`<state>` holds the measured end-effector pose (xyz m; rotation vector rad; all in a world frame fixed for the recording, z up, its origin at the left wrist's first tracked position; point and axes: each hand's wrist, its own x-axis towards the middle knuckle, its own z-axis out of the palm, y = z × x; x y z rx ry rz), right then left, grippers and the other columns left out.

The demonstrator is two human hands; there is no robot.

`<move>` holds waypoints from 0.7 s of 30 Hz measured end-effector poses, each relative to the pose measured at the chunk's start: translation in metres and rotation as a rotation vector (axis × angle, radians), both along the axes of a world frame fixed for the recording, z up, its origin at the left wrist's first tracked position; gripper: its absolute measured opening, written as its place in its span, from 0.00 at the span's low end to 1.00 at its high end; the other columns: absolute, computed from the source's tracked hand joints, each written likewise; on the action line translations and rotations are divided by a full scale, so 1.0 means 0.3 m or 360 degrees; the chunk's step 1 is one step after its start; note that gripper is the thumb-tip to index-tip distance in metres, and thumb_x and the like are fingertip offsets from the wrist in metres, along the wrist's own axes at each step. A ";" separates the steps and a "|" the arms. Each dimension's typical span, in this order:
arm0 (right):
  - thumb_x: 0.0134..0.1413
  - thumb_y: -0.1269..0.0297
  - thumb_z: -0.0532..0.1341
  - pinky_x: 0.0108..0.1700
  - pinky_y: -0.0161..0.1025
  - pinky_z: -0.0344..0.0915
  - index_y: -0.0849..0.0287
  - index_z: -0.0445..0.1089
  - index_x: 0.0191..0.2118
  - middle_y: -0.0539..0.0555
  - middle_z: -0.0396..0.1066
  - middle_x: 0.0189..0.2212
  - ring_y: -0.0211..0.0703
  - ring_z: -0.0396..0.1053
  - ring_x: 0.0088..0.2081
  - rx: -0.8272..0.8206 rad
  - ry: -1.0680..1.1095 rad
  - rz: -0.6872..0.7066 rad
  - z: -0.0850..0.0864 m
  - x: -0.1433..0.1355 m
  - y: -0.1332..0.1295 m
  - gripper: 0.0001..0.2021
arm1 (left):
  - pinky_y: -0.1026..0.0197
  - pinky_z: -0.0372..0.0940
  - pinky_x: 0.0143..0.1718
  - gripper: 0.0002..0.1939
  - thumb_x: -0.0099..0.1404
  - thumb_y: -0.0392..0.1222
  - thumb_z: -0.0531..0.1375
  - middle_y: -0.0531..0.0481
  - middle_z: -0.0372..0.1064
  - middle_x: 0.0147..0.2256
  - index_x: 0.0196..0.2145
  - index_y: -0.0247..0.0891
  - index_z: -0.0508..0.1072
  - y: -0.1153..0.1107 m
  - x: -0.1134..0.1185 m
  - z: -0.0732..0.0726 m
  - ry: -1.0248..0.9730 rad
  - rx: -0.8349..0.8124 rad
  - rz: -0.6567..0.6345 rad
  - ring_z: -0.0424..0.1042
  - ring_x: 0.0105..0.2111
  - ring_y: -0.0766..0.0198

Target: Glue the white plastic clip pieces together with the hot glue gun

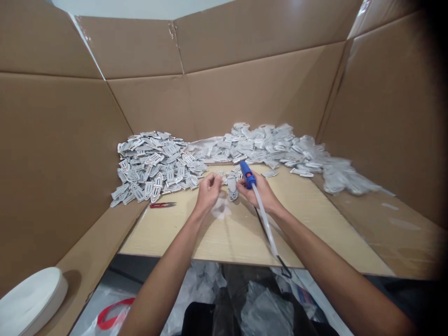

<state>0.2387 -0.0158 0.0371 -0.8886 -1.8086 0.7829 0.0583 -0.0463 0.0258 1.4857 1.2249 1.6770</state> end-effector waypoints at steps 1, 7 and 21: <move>0.49 0.60 0.63 0.32 0.36 0.60 0.57 0.66 0.33 0.49 0.70 0.27 0.39 0.64 0.28 -0.0033 0.0017 0.0021 0.003 0.001 0.001 0.08 | 0.64 0.55 0.26 0.12 0.66 0.47 0.59 0.55 0.60 0.23 0.28 0.39 0.65 0.005 -0.005 0.003 -0.0150 -0.0030 -0.0030 0.59 0.22 0.68; 0.49 0.57 0.63 0.28 0.36 0.55 0.57 0.64 0.26 0.47 0.61 0.21 0.36 0.57 0.24 -0.0223 0.0068 0.0155 0.032 0.009 -0.011 0.11 | 0.67 0.47 0.19 0.17 0.63 0.43 0.58 0.61 0.45 0.18 0.23 0.41 0.53 -0.013 0.004 0.040 -0.0556 -0.0198 -0.0084 0.47 0.16 0.74; 0.49 0.49 0.67 0.26 0.35 0.55 0.58 0.67 0.27 0.47 0.60 0.21 0.36 0.56 0.24 -0.0298 0.0122 0.0341 0.029 0.015 0.003 0.17 | 0.66 0.55 0.20 0.21 0.63 0.56 0.63 0.58 0.57 0.19 0.26 0.40 0.60 -0.023 0.012 0.028 -0.0317 -0.0203 -0.0224 0.58 0.16 0.72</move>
